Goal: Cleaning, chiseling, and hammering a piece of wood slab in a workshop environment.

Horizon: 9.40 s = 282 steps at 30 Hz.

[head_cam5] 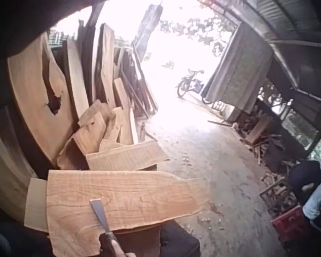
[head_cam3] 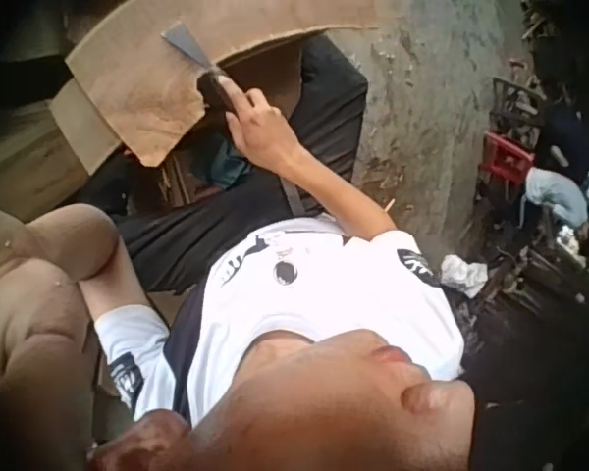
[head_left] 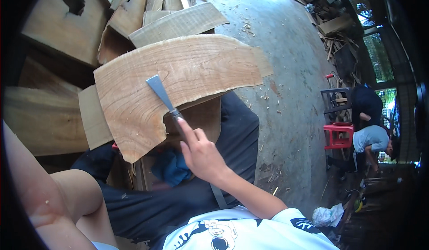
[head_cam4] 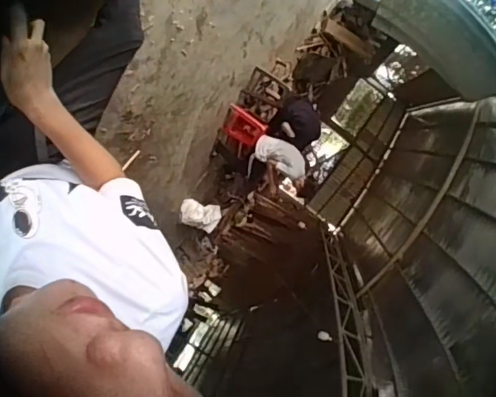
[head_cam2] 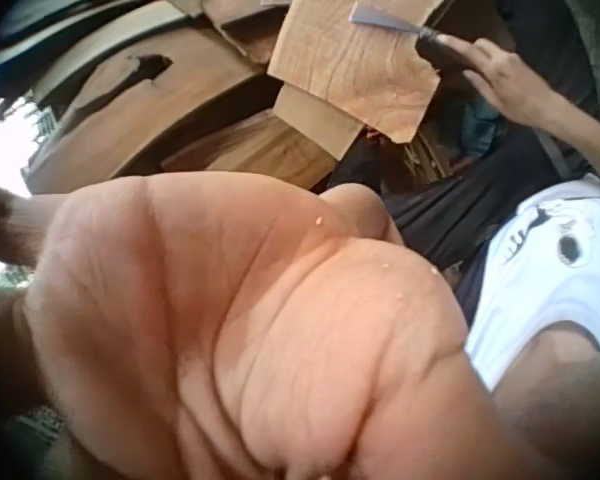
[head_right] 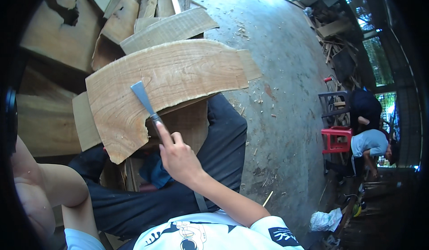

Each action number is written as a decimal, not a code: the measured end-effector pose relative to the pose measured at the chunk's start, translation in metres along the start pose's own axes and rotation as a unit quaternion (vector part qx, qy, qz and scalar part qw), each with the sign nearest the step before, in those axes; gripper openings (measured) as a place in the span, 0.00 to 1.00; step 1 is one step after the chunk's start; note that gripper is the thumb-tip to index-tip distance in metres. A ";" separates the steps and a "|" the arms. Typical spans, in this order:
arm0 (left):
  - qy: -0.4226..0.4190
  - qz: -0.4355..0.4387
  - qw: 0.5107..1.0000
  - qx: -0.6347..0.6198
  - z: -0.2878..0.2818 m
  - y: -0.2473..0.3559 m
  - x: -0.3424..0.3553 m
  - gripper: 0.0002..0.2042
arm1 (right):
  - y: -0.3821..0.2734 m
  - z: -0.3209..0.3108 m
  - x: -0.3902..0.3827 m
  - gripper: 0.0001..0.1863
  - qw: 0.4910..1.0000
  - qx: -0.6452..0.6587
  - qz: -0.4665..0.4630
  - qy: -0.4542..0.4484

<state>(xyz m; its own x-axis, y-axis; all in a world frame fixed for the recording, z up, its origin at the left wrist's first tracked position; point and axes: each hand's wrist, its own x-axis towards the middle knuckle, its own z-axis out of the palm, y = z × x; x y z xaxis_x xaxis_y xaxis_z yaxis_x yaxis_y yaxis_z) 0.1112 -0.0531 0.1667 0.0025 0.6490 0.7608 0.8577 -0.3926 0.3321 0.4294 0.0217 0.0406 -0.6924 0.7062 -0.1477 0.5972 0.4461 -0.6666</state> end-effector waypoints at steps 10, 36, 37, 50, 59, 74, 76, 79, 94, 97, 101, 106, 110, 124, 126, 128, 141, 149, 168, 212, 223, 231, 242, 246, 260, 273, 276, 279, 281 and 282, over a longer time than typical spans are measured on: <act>-0.103 0.002 0.993 0.050 0.041 0.048 0.079 0.46 | -0.002 0.001 -0.004 0.38 1.000 -0.010 -0.005 0.005; -0.203 -0.257 0.900 0.286 0.195 -0.117 -0.089 0.24 | -0.006 0.017 0.053 0.38 0.999 -0.034 0.003 -0.004; -0.206 -0.257 0.900 0.287 0.196 -0.117 -0.089 0.24 | -0.009 0.016 0.059 0.37 0.999 -0.040 0.008 -0.015; -0.202 -0.254 0.899 0.295 0.198 -0.119 -0.087 0.24 | -0.008 0.015 0.066 0.44 0.997 -0.075 -0.008 -0.007; -0.217 -0.265 0.890 0.301 0.195 -0.112 -0.083 0.24 | -0.004 0.011 0.057 0.39 0.999 -0.034 0.010 0.007; -0.221 -0.269 0.893 0.285 0.197 -0.110 -0.082 0.24 | -0.001 0.014 0.077 0.39 0.998 -0.060 0.013 0.010; -0.222 -0.269 0.893 0.286 0.194 -0.111 -0.082 0.24 | 0.002 0.017 0.069 0.38 0.998 -0.053 0.005 0.017; -0.223 -0.269 0.891 0.289 0.194 -0.111 -0.082 0.24 | 0.004 0.015 0.064 0.38 0.999 -0.050 0.003 0.019; -0.223 -0.280 0.889 0.285 0.196 -0.105 -0.079 0.25 | -0.004 0.016 0.076 0.38 0.998 -0.060 0.007 0.023; -0.212 -0.281 0.892 0.285 0.195 -0.106 -0.080 0.25 | -0.007 0.017 0.079 0.38 0.998 -0.062 0.008 0.022; -0.211 -0.277 0.892 0.288 0.192 -0.107 -0.081 0.26 | -0.006 0.013 0.064 0.38 0.998 -0.055 0.019 0.003; -0.215 -0.282 0.894 0.276 0.193 -0.106 -0.077 0.25 | -0.008 0.019 0.088 0.38 0.998 -0.062 0.012 0.022; -0.219 -0.289 0.890 0.275 0.194 -0.104 -0.080 0.26 | -0.005 0.017 0.067 0.38 0.998 -0.057 0.024 0.020; -0.218 -0.294 0.891 0.268 0.189 -0.104 -0.083 0.26 | -0.011 -0.003 0.054 0.37 0.996 -0.073 0.050 0.014; -0.218 -0.297 0.890 0.268 0.189 -0.100 -0.076 0.26 | -0.005 -0.013 0.032 0.38 0.997 -0.063 0.053 0.009; -0.221 -0.301 0.887 0.271 0.189 -0.097 -0.073 0.26 | 0.006 -0.011 0.031 0.38 0.996 -0.070 0.053 0.010; -0.218 -0.293 0.890 0.274 0.190 -0.099 -0.077 0.26 | 0.008 -0.002 0.041 0.36 0.996 -0.061 0.048 0.032; -0.205 -0.253 0.904 0.276 0.201 -0.096 -0.072 0.26 | 0.011 -0.015 0.081 0.34 0.990 -0.113 0.071 0.050; 0.216 0.096 0.955 0.179 0.037 0.075 0.085 0.43 | 0.035 -0.016 0.046 0.35 0.994 -0.068 0.048 0.076; -0.166 -0.298 0.934 -0.107 0.239 0.096 -0.039 0.38 | 0.092 -0.116 0.107 0.17 0.894 0.360 0.047 -0.263; -0.133 -0.340 0.927 -0.087 0.288 0.038 0.019 0.11 | 0.185 -0.101 0.236 0.30 0.946 -0.245 -0.036 0.207; -0.193 -0.301 0.928 -0.106 0.302 0.085 0.012 0.06 | 0.199 -0.098 0.231 0.30 0.943 -0.245 -0.026 0.222; -0.181 -0.340 0.916 -0.116 0.316 0.085 0.023 0.09 | 0.195 -0.096 0.235 0.30 0.938 -0.241 -0.044 0.246; -0.246 -0.324 0.906 -0.118 0.309 0.112 0.018 0.10 | 0.200 -0.093 0.231 0.29 0.942 -0.236 -0.041 0.237; -0.212 -0.333 0.917 -0.060 0.320 0.063 0.027 0.10 | 0.190 -0.105 0.233 0.30 0.950 -0.232 -0.030 0.208; -0.190 -0.330 0.922 -0.075 0.324 0.065 0.032 0.09 | 0.235 -0.130 0.240 0.39 0.945 -0.185 0.127 0.237; -0.238 -0.338 0.902 -0.121 0.321 0.102 0.028 0.09 | 0.240 -0.138 0.241 0.38 0.937 -0.188 0.179 0.232; -0.256 -0.314 0.911 -0.084 0.332 0.099 0.024 0.10 | 0.239 -0.146 0.245 0.37 0.934 -0.170 0.211 0.233; -0.233 -0.317 0.917 -0.068 0.338 0.085 0.025 0.10 | 0.236 -0.145 0.247 0.36 0.936 -0.158 0.201 0.243; -0.231 -0.320 0.917 -0.065 0.340 0.085 0.028 0.10 | 0.238 -0.147 0.246 0.35 0.935 -0.153 0.199 0.249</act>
<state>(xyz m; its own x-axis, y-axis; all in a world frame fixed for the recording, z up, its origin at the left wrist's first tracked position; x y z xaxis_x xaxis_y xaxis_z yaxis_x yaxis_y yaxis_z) 0.3595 0.1534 0.0267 -0.2362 0.9684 0.0797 0.6915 0.1099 0.7139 0.4604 0.3825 -0.0470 -0.1620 0.9842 0.0708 0.9079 0.1768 -0.3800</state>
